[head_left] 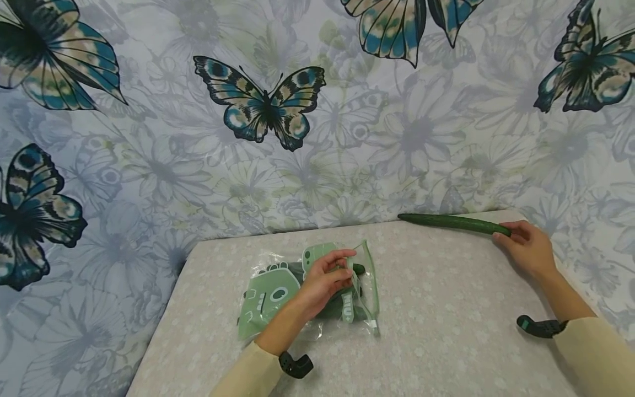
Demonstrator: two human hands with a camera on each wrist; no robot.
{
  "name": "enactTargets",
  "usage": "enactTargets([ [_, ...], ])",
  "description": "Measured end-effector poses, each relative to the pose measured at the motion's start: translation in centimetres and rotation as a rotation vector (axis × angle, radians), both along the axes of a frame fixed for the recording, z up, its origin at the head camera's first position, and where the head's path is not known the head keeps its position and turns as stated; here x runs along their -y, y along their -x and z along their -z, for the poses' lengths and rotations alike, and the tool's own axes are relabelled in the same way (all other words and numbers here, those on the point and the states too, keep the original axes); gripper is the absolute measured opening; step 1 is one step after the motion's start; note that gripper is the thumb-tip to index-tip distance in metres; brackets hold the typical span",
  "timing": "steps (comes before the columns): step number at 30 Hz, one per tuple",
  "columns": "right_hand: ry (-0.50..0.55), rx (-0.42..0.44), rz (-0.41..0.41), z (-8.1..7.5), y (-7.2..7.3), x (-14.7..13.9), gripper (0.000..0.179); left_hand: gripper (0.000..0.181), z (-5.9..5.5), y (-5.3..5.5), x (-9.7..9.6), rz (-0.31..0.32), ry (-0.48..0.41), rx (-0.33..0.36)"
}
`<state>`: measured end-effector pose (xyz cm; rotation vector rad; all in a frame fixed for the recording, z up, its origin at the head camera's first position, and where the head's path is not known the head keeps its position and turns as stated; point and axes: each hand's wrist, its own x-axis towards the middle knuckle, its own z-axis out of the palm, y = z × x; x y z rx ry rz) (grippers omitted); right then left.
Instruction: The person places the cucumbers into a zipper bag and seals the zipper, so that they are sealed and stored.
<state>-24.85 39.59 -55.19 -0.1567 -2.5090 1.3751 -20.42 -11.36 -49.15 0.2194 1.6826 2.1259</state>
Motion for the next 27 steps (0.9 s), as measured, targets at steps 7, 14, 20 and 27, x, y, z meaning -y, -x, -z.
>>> enactTargets([
  [7,0.341,0.038,0.045,-0.8,-1.7,1.1,0.026,0.053,0.1,0.1,0.0,0.001,-0.003,0.005],
  [14,0.832,-0.061,0.006,-2.1,-2.7,2.8,0.025,0.052,0.2,0.2,-0.1,0.0,-0.005,-0.001],
  [20,0.959,-0.094,-0.032,-2.4,-3.1,3.3,0.025,0.052,0.3,0.2,-0.1,-0.004,-0.002,0.002],
  [27,0.974,-0.084,-0.138,-2.7,-4.1,3.4,0.025,0.051,0.2,0.3,0.0,-0.002,0.002,-0.003],
])
